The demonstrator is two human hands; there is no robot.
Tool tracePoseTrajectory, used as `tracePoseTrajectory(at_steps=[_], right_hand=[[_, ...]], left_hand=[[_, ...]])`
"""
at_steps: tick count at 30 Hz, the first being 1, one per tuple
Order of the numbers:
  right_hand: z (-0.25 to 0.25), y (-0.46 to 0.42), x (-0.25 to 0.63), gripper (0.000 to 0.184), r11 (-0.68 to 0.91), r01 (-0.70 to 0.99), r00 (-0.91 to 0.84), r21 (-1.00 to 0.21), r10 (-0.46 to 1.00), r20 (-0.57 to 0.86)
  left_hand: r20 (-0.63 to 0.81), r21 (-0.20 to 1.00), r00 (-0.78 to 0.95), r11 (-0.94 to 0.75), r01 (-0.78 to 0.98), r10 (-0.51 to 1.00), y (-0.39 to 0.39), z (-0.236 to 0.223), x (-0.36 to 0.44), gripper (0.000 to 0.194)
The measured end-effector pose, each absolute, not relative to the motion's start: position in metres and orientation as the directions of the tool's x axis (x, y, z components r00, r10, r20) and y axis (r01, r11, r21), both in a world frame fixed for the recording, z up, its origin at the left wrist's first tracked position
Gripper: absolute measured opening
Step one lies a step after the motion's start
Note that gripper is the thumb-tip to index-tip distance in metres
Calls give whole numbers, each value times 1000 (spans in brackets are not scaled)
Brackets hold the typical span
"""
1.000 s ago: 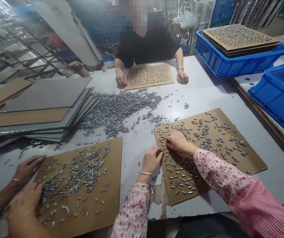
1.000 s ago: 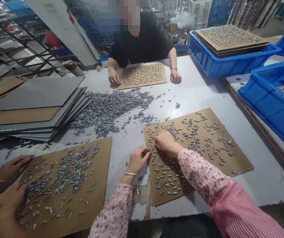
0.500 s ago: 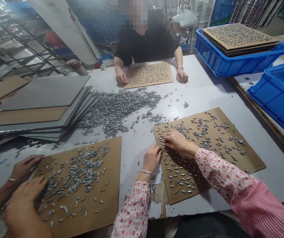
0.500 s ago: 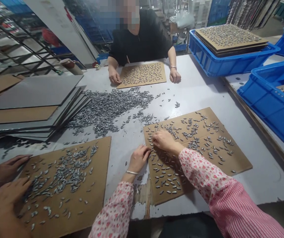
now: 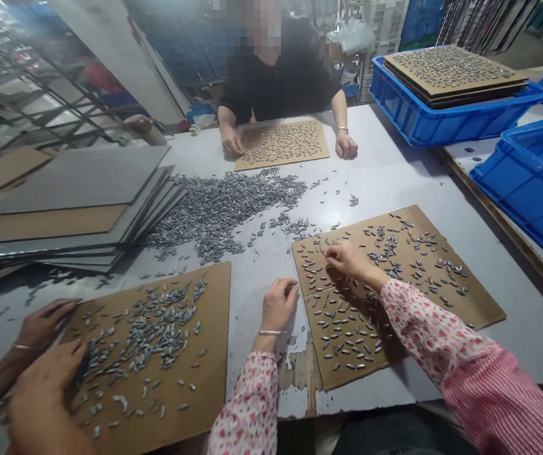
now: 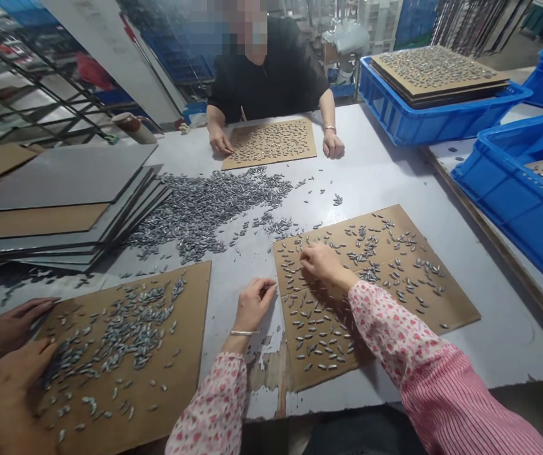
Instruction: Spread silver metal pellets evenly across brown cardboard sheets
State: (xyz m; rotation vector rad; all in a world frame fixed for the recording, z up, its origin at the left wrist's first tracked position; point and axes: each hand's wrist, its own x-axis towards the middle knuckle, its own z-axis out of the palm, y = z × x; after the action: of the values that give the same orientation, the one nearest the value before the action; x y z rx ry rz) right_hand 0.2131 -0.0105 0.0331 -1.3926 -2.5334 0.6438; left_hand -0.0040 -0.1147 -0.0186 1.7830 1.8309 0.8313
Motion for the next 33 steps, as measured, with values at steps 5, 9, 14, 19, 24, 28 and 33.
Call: tracePoseTrajectory(at_steps=[5,9,14,19,24,28,33], right_hand=[[19,2,232,14,473,777,-556,-415,825,-100],[17,-5,226,15,549,764,-614,-340,781,-118],[17,-13,218,16,583,767,-626,-269,771,-116],[16,-18,210,19,608,733,-664,-306,737,-126],[28,-13,209,20,560,736,-641,-381,757,-128],[26,0,216,24,401,839,-464,-367,881,-97],[14,8,212,22,459,845,-495,-276,866,-75]], left_hand=[[108,670,-76,-16,742,991,-107,-9,5,15],[103,653,-22,-51,756,994,-96,0,16,18],[64,606,40,-70,792,997,-86,-3,22,18],[53,564,67,-85,821,996,-83,-9,23,17],[50,601,85,-98,793,995,-87,-12,14,19],[87,640,-9,-49,767,996,-87,-14,2,20],[108,626,-65,-17,779,992,-82,-1,4,17]])
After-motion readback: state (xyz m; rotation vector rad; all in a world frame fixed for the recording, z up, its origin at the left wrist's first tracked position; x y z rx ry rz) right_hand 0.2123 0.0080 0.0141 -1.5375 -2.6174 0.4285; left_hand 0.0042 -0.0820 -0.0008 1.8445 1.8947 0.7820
